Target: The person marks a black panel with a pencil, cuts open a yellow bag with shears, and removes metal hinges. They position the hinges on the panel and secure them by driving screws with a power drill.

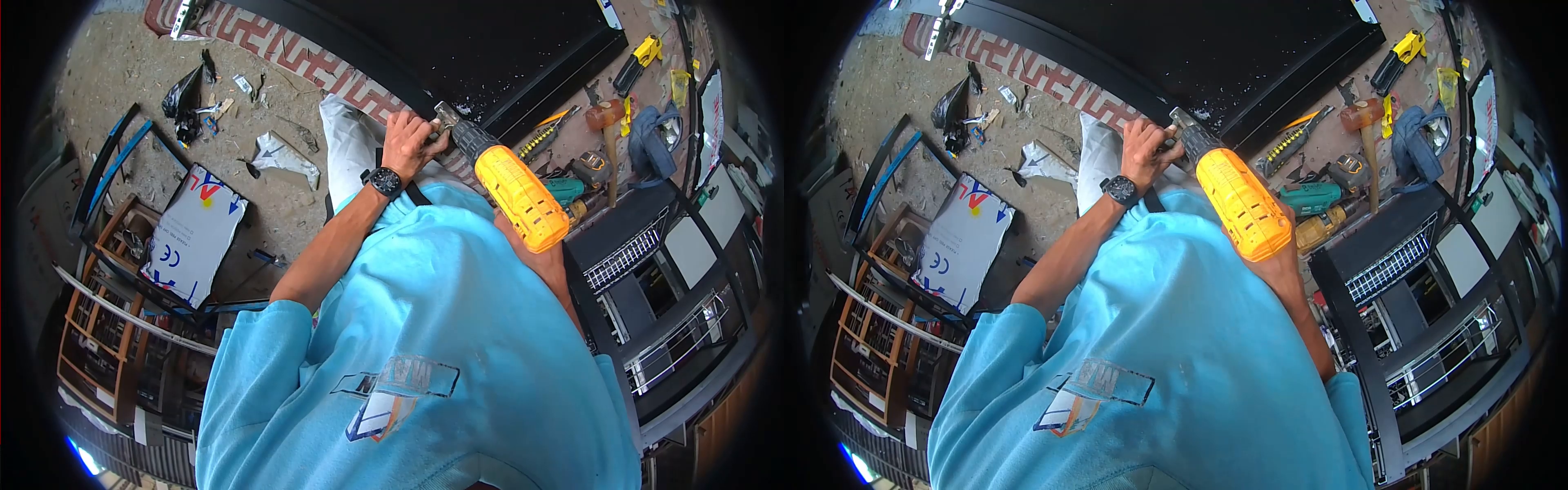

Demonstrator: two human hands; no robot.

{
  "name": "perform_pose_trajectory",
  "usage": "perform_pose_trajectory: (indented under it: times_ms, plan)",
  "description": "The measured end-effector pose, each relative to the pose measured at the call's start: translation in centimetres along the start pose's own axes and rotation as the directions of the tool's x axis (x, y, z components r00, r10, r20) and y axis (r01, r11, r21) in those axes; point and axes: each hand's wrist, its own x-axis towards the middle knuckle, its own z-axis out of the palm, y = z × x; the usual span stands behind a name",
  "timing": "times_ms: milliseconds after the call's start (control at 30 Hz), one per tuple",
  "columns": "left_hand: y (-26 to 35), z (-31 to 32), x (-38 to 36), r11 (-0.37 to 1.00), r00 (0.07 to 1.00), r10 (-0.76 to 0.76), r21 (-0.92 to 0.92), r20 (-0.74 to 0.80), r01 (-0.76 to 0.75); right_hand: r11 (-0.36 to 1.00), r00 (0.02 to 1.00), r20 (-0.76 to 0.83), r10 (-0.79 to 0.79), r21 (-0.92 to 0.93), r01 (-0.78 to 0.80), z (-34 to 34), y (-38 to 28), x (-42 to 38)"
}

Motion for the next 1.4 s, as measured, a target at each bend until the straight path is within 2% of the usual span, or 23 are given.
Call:
perform_pose_trajectory:
  times_ms: [33, 67, 133, 200, 267, 300, 333, 400, 533, 600, 633, 700, 767, 833, 867, 933, 967, 1033, 1133, 1167, 1233, 1400]
  plan:
    - [-0.1, 0.0, 0.0, 1.000, 1.000, 0.005, 0.006, -0.002, -0.005, 0.990, 0.996, 0.003, 0.089, 0.107, -0.089, -0.1, -0.7, 0.3]
    - [0.0, 0.0, 0.0, 1.000, 1.000, 0.008, 0.005, -0.004, -0.008, 0.990, 0.996, 0.000, 0.088, 0.106, -0.087, -0.4, -1.3, 0.6]
    - [0.0, 0.0, 0.0, 1.000, 1.000, -0.005, 0.019, 0.004, 0.005, 0.988, 0.993, 0.091, 0.069, -0.147, -0.055, -0.8, -2.3, 1.4]
    - [0.0, 0.0, -0.1, 0.999, 1.000, -0.002, 0.037, -0.010, 0.002, 0.989, 0.994, 0.110, 0.027, -0.151, -0.010, -0.8, -2.6, 1.5]
    - [0.1, -0.2, -0.2, 0.999, 1.000, -0.018, 0.045, 0.001, 0.018, 0.991, 0.990, 0.083, 0.115, -0.080, -0.108, -0.1, -2.6, 1.6]
    - [0.1, -0.2, -0.2, 0.999, 1.000, -0.027, 0.027, 0.002, 0.027, 0.975, 0.974, 0.058, 0.220, 0.002, -0.220, 0.0, -3.2, 2.1]
    - [0.2, -0.3, -0.3, 0.999, 0.999, -0.032, 0.027, -0.008, 0.033, 0.954, 0.950, 0.091, 0.300, -0.012, -0.300, -0.5, -4.2, 2.5]
    - [0.2, -0.6, -0.1, 0.999, 0.997, -0.051, 0.003, 0.056, 0.050, 0.947, 0.938, 0.128, 0.321, -0.055, -0.317, -0.6, -4.2, 2.6]
    - [0.2, -0.6, -0.2, 0.998, 0.994, -0.064, -0.007, 0.089, 0.065, 0.954, 0.940, 0.164, 0.298, -0.081, -0.288, -1.5, -5.0, 3.8]
    - [0.3, -0.8, 0.0, 0.996, 0.992, -0.063, 0.075, 0.109, 0.055, 0.963, 0.941, 0.229, 0.248, -0.167, -0.213, -1.7, -5.5, 4.4]
    - [0.5, -0.8, -0.1, 0.996, 0.989, -0.088, 0.038, 0.117, 0.084, 0.966, 0.959, 0.211, 0.188, -0.216, -0.142, -1.6, -5.2, 4.3]
    - [0.6, -0.8, -0.2, 0.993, 0.984, -0.122, 0.008, 0.130, 0.122, 0.956, 0.945, 0.230, 0.232, -0.232, -0.179, -2.0, -6.3, 5.2]
    - [0.4, -0.8, -0.1, 0.995, 0.986, -0.096, 0.052, 0.140, 0.089, 0.947, 0.936, 0.229, 0.269, -0.241, -0.213, -2.1, -7.1, 5.7]
    - [0.4, -0.6, -0.1, 0.995, 0.988, -0.095, 0.049, 0.123, 0.089, 0.911, 0.904, 0.282, 0.321, -0.354, -0.212, -2.4, -7.1, 6.0]
    - [0.5, -0.8, -0.1, 0.994, 0.986, -0.101, 0.052, 0.131, 0.095, 0.907, 0.900, 0.281, 0.334, -0.356, -0.226, -2.4, -6.8, 6.1]
    - [0.9, -0.9, -0.3, 0.991, 0.982, -0.127, 0.061, 0.138, 0.119, 0.947, 0.956, 0.225, 0.187, -0.299, -0.115, -2.3, -6.1, 5.8]
    - [0.9, -0.8, -0.2, 0.992, 0.986, -0.127, 0.033, 0.111, 0.124, 0.912, 0.927, 0.264, 0.267, -0.379, -0.155, -2.6, -6.9, 6.4]
    - [0.7, -0.4, 0.0, 0.992, 0.990, -0.123, 0.009, 0.071, 0.123, 0.911, 0.927, 0.268, 0.262, -0.386, -0.146, -2.9, -6.8, 7.2]
    - [1.0, -1.0, 0.5, 0.988, 0.981, -0.151, 0.002, 0.126, 0.152, 0.900, 0.905, 0.306, 0.295, -0.406, -0.156, -3.0, -6.9, 6.9]
    - [0.9, -0.9, 0.6, 0.990, 0.985, -0.130, 0.072, 0.115, 0.122, 0.906, 0.912, 0.303, 0.276, -0.398, -0.142, -3.1, -6.7, 7.2]
    - [0.8, -0.8, 0.6, 0.990, 0.985, -0.133, 0.062, 0.108, 0.127, 0.934, 0.946, 0.269, 0.182, -0.349, -0.080, -2.9, -5.7, 6.9]
    - [0.9, -0.9, 0.9, 0.990, 0.984, -0.136, 0.049, 0.111, 0.131, 0.928, 0.942, 0.285, 0.174, -0.368, -0.060, -3.1, -5.4, 7.1]
